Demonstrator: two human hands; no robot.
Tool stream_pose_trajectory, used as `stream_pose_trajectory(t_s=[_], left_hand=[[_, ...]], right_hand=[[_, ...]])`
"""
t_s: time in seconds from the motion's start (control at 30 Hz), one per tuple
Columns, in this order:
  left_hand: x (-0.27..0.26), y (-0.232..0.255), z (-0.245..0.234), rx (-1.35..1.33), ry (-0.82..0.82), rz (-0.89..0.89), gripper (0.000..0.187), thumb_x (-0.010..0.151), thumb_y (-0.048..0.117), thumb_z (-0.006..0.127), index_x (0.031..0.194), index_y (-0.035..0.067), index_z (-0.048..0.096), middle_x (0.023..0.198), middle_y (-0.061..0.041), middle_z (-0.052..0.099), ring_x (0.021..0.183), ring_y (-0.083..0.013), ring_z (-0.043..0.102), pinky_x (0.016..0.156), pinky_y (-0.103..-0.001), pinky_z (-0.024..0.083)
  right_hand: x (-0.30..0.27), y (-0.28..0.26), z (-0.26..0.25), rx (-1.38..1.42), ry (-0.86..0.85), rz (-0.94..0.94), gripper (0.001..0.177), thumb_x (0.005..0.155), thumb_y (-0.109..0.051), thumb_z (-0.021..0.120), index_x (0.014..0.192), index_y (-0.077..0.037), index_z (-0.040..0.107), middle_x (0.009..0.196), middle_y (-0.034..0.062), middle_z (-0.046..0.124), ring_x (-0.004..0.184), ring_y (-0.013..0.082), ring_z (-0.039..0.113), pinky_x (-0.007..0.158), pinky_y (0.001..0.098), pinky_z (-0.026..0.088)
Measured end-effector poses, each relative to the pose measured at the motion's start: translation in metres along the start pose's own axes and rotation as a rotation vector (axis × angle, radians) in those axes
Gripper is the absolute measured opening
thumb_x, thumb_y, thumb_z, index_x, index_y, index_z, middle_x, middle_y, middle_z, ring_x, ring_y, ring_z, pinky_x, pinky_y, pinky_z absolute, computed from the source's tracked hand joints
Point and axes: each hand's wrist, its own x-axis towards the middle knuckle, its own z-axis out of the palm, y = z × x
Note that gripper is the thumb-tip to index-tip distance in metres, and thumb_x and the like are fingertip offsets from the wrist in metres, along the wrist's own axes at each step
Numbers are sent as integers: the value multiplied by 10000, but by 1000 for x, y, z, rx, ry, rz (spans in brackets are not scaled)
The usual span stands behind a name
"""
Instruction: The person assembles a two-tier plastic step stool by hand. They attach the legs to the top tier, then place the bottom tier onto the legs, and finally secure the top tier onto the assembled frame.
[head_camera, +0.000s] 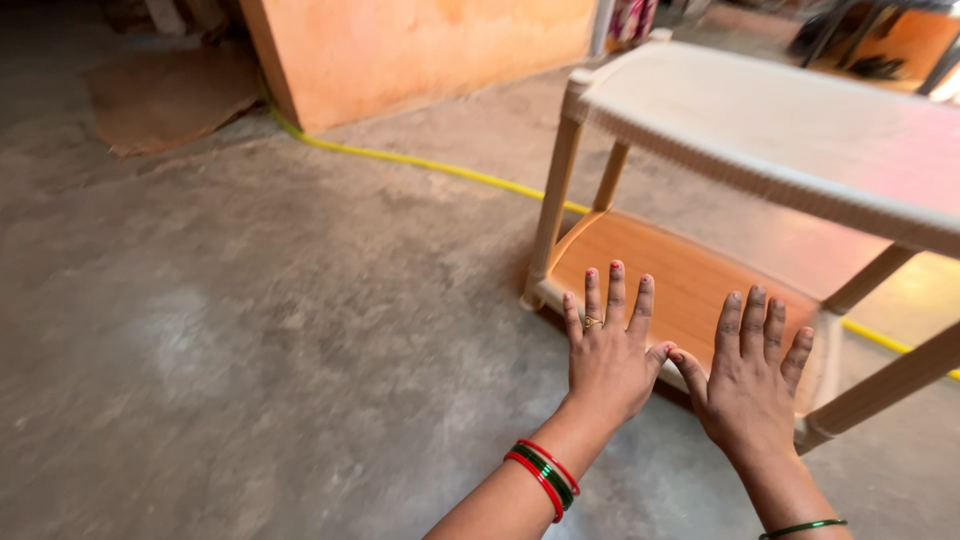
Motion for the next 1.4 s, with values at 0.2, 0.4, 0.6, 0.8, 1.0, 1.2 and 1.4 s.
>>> stream_pose_trajectory(t_s=[0.2,0.4,0.6,0.8,1.0,1.2,1.4], left_hand=[[26,30,-26,1,92,105,846,958,519,579,1645,150,251,1719,-205,81,1577,-454,30,1203,-676,36],[33,52,-43,-54,110,153,809,974,507,551,1635,152,249,1717,-210,74,1567,-473,44,1187,-682,27],[50,73,-57,-1215,44,43,797,1077,626,382,1657,130,154,1723,-179,237,1620,-352,236,1312,-516,210],[65,81,-81,-2349,-180,-231,826,995,679,246,1647,181,151,1724,-88,178,1599,-285,120,1272,-477,89],[64,76,-90,-2374,-115,-244,835,996,690,231,1645,168,173,1727,-90,176,1591,-301,115,1252,-471,93],[46,70,-104,-405,211,175,789,1059,621,284,1701,176,176,1781,-176,116,1646,-426,58,1290,-635,38],[38,64,-123,-183,235,190,806,1044,638,333,1695,189,179,1781,-181,96,1653,-454,55,1283,-692,35]], right_hand=[[17,5,-47,-73,62,42,944,958,-687,292,1594,0,168,1697,212,54,1592,330,-73,1214,605,-104],[20,-1,-88,-128,128,20,924,974,-669,286,1595,8,190,1694,237,92,1585,358,-13,1206,615,-69],[25,-7,-127,813,214,197,947,996,-740,340,1600,-21,219,1677,178,254,1585,323,185,1264,503,161],[26,-13,-159,1657,370,369,1053,877,-841,443,1542,-30,343,1624,157,371,1569,317,307,1295,470,274],[28,-22,-169,1564,388,389,985,925,-776,460,1556,-33,319,1646,170,372,1582,325,313,1270,457,251],[23,-49,-190,164,389,46,691,1067,-401,531,1581,7,315,1659,247,338,1575,377,300,1281,478,249],[23,-69,-224,102,533,-102,626,1114,-274,599,1606,-6,319,1679,240,330,1593,393,315,1325,502,261]])
